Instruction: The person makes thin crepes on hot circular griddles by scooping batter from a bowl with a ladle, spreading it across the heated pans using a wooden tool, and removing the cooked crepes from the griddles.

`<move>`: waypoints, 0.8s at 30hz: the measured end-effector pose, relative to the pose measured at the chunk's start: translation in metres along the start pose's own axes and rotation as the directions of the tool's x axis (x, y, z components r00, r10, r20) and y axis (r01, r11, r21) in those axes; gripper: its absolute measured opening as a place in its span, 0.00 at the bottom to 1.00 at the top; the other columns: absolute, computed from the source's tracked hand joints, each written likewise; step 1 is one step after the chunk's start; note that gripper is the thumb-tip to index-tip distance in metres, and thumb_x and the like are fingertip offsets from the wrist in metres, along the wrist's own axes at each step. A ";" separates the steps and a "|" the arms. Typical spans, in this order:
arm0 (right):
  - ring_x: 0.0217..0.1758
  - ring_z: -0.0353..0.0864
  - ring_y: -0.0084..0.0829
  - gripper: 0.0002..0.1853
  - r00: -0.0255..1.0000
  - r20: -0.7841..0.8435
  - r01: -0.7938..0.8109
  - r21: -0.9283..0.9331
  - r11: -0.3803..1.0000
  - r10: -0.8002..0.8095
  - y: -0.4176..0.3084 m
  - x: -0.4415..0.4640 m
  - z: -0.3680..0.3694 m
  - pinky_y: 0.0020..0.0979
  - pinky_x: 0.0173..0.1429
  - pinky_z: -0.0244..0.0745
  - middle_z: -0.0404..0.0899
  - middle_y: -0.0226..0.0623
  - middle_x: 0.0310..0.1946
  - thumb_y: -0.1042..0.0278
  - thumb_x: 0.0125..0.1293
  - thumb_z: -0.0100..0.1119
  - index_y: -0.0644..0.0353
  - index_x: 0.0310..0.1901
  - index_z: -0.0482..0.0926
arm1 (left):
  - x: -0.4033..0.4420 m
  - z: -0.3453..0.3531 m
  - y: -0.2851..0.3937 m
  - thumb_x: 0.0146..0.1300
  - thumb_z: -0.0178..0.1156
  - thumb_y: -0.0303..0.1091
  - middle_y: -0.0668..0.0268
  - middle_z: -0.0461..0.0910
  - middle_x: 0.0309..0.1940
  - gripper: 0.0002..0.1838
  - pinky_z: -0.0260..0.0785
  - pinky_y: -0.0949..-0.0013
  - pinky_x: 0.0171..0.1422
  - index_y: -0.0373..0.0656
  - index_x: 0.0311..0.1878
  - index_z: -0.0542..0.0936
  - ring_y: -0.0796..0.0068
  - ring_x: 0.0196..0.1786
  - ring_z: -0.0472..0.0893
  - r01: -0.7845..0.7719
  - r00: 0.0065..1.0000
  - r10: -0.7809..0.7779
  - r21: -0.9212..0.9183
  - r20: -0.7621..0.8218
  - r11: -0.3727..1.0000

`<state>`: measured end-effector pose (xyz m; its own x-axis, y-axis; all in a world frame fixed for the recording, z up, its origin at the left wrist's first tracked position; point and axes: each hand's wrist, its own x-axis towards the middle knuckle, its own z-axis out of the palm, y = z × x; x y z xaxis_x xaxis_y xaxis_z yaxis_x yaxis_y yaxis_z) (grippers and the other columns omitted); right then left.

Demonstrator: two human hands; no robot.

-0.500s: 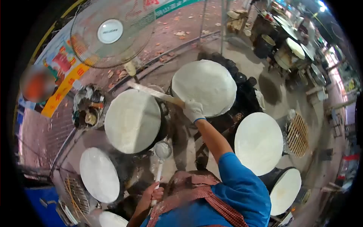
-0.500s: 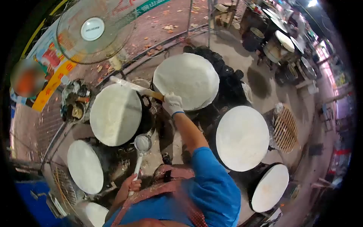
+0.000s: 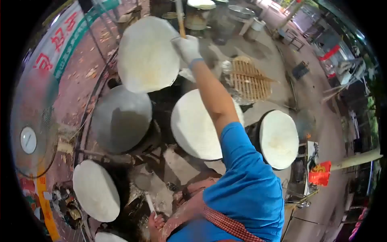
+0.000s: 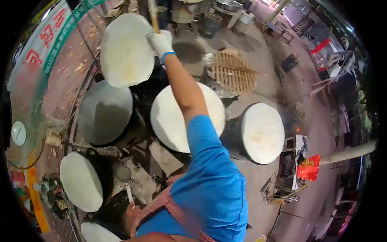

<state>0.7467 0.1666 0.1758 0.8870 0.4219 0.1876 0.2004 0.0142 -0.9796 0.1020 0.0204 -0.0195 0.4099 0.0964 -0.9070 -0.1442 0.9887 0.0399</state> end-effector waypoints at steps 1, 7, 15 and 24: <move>0.29 0.79 0.34 0.12 0.999 -0.042 -0.009 0.076 0.997 0.013 0.010 0.013 -0.044 0.31 0.34 0.72 0.79 0.40 0.24 0.64 0.47 0.64 0.62 0.31 0.81 | 0.011 0.003 -0.004 0.69 0.44 0.46 0.72 0.59 0.16 0.12 0.51 0.77 0.13 0.53 0.47 0.72 0.83 0.12 0.55 0.069 0.991 -0.053 -0.123 0.125 0.990; 0.35 0.79 0.30 0.12 0.930 -0.358 0.071 0.399 0.914 0.084 0.139 0.041 -0.346 0.28 0.38 0.74 0.80 0.38 0.35 0.73 0.54 0.62 0.69 0.40 0.79 | 0.008 0.101 -0.048 0.70 0.42 0.45 0.71 0.58 0.19 0.21 0.53 0.75 0.17 0.53 0.64 0.65 0.82 0.17 0.58 0.237 0.936 -0.088 -0.428 0.340 0.872; 0.27 0.75 0.29 0.17 0.572 -0.704 -0.144 0.420 0.896 0.422 0.321 0.002 -0.536 0.30 0.29 0.72 0.76 0.37 0.25 0.73 0.40 0.70 0.74 0.31 0.78 | 0.008 0.102 -0.069 0.70 0.41 0.46 0.71 0.58 0.17 0.22 0.57 0.72 0.22 0.55 0.65 0.64 0.80 0.17 0.60 0.203 0.951 -0.118 -0.289 0.285 0.936; 0.37 0.79 0.53 0.28 0.820 -0.573 -0.519 -0.745 0.419 -0.002 0.199 -0.101 -0.532 0.43 0.40 0.73 0.79 0.55 0.31 0.44 0.53 0.57 0.68 0.36 0.79 | -0.016 0.129 -0.106 0.69 0.45 0.41 0.71 0.57 0.16 0.22 0.53 0.77 0.18 0.56 0.66 0.62 0.83 0.18 0.58 -0.026 0.995 0.036 -0.117 0.088 0.993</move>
<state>0.9179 -0.3553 0.0006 0.9648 -0.1737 0.1973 -0.0669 -0.8881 -0.4547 0.2269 -0.0712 0.0444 0.4825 0.1418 -0.8643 -0.2591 0.9657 0.0138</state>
